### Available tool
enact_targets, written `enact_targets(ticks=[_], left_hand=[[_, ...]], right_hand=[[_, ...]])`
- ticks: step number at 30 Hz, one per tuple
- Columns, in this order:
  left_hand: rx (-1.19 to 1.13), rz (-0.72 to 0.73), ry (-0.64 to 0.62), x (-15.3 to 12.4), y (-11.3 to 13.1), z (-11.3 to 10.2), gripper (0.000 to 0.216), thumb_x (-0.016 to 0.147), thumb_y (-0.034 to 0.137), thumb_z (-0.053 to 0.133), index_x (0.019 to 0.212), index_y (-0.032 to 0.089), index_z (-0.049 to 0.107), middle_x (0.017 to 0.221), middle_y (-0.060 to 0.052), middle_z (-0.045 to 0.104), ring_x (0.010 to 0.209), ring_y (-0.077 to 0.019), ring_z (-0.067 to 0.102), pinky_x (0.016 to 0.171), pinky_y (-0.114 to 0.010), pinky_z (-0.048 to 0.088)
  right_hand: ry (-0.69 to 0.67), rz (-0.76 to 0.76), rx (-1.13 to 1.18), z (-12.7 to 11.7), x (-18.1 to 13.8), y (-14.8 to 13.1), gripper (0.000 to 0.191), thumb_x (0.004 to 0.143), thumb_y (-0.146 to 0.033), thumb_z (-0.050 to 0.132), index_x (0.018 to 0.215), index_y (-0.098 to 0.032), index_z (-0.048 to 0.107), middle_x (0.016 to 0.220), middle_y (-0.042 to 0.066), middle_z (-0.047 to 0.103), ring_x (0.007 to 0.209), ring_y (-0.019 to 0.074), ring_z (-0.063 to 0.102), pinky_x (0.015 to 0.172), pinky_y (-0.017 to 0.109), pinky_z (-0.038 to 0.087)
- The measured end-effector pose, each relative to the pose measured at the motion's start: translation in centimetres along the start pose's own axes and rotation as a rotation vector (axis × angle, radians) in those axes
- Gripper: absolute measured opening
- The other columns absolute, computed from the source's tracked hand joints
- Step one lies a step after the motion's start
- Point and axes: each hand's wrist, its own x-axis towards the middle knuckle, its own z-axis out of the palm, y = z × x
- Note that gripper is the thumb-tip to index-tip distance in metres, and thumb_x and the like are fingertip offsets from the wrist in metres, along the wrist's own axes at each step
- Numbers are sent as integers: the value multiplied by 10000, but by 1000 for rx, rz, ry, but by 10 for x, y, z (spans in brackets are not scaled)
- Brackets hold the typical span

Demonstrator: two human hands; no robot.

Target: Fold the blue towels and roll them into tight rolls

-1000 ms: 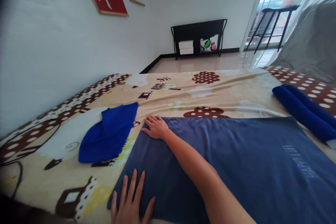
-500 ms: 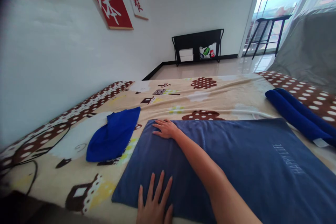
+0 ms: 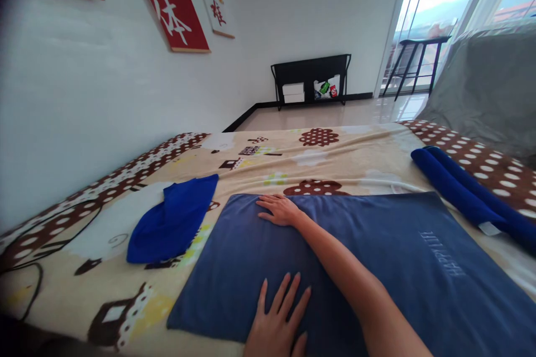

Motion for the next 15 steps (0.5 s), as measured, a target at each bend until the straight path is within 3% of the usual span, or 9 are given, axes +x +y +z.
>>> enact_targets(ticks=[3, 6, 7, 9, 12, 15], left_hand=[[15, 29, 2, -6, 1, 4, 674, 909, 453, 464, 1527, 246, 293, 1521, -69, 459, 1352, -262, 469, 1085, -493, 371], [10, 99, 80, -20, -21, -7, 588, 963, 392, 373, 1523, 223, 310, 1472, -64, 525, 1373, -196, 446, 1105, -395, 364], [16, 53, 98, -27, -33, -13, 561, 977, 335, 339, 1525, 221, 307, 1473, -60, 525, 1387, -173, 428, 1114, -365, 351], [53, -184, 72, -44, -59, -23, 560, 981, 245, 315, 1539, 234, 269, 1522, -59, 464, 1428, -171, 375, 1146, -379, 308], [112, -533, -34, -71, -89, -26, 609, 976, 282, 383, 1554, 301, 192, 1578, -55, 374, 1455, -248, 337, 1161, -526, 257], [90, -592, -86, -89, -99, -19, 610, 978, 329, 400, 1550, 334, 186, 1570, -47, 389, 1446, -262, 354, 1146, -563, 268]], right_hand=[[2, 11, -9, -1, 2, -3, 614, 1000, -581, 350, 1486, -211, 413, 1548, 102, 372, 1453, 229, 310, 1198, 475, 212], [6, 28, -24, -9, -6, -5, 633, 1003, -604, 287, 1499, -228, 402, 1567, 84, 332, 1468, 209, 279, 1211, 427, 200], [8, 33, -30, -13, -11, -4, 636, 1004, -605, 274, 1504, -232, 396, 1572, 78, 321, 1471, 203, 272, 1215, 415, 194], [11, 47, -43, -21, -26, 1, 633, 1006, -604, 265, 1510, -240, 386, 1574, 67, 314, 1471, 198, 272, 1219, 405, 188], [4, 81, -57, -29, -49, 13, 623, 999, -607, 291, 1509, -263, 385, 1567, 56, 333, 1466, 207, 286, 1218, 424, 197], [-2, 101, -58, -32, -58, 18, 605, 994, -599, 327, 1487, -261, 424, 1548, 72, 372, 1457, 220, 307, 1212, 442, 210]])
